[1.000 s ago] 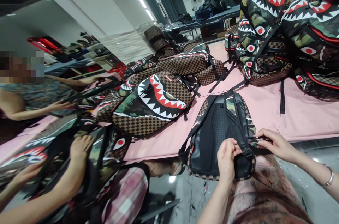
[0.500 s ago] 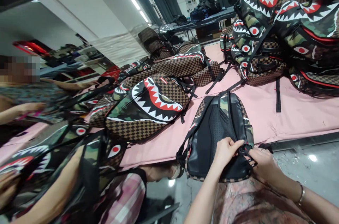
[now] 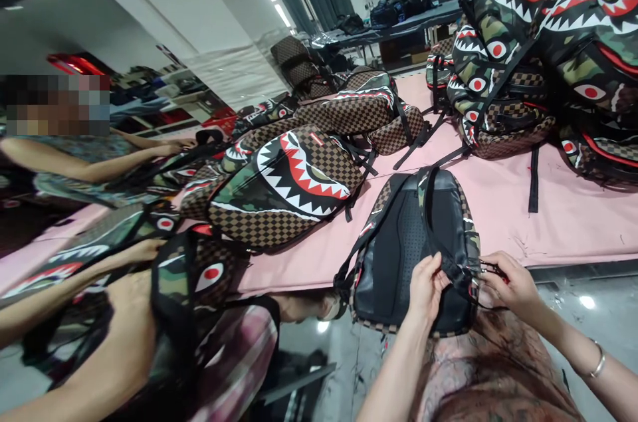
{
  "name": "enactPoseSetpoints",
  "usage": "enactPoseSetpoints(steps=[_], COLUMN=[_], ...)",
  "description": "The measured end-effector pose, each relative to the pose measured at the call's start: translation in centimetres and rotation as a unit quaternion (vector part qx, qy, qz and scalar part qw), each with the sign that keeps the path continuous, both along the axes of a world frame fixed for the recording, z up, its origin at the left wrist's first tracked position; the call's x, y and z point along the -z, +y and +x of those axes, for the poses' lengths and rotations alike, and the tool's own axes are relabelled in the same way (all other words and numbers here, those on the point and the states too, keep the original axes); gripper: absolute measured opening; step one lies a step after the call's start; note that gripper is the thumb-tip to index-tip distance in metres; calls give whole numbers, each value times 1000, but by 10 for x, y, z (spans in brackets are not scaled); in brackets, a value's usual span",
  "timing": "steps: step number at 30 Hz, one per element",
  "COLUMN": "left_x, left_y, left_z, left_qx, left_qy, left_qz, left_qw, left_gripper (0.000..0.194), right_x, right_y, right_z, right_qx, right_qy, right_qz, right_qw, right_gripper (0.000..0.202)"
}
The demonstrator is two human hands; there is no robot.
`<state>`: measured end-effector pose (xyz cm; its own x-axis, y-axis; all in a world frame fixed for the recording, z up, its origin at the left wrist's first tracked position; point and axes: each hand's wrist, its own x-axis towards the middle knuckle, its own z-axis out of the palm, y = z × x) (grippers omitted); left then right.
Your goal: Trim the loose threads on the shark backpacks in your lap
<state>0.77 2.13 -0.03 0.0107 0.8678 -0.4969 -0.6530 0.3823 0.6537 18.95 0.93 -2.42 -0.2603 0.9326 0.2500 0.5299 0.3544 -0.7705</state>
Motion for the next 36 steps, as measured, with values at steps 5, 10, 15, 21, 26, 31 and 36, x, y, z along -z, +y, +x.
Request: enactPoseSetpoints(steps=[5,10,15,21,26,31,36], left_x=[-6,-6,-5,-7,-11,-5,0], left_y=[-1,0,2,3,3,5,4], left_z=[2,1,1,2,4,3,2], left_qx=[31,40,54,64,82,94,90], left_qy=[3,10,11,19,34,50,30], left_qz=[13,8,-1,-7,-1,-10,-12], left_qw=[999,999,998,998,996,994,995], left_gripper=[31,31,31,32,36,35,33], right_x=[-15,-22,-15,-19,-14,-37,-58], right_y=[19,24,26,33,28,7,15], right_z=[0,1,5,6,-5,2,19], right_qx=[-80,-98,-109,-158,-172,-190,-131], right_qy=[-50,-77,-103,-105,77,221,105], right_qz=[100,132,183,188,25,-19,104], right_qw=[990,983,972,964,982,956,980], right_gripper=[16,14,16,17,13,15,18])
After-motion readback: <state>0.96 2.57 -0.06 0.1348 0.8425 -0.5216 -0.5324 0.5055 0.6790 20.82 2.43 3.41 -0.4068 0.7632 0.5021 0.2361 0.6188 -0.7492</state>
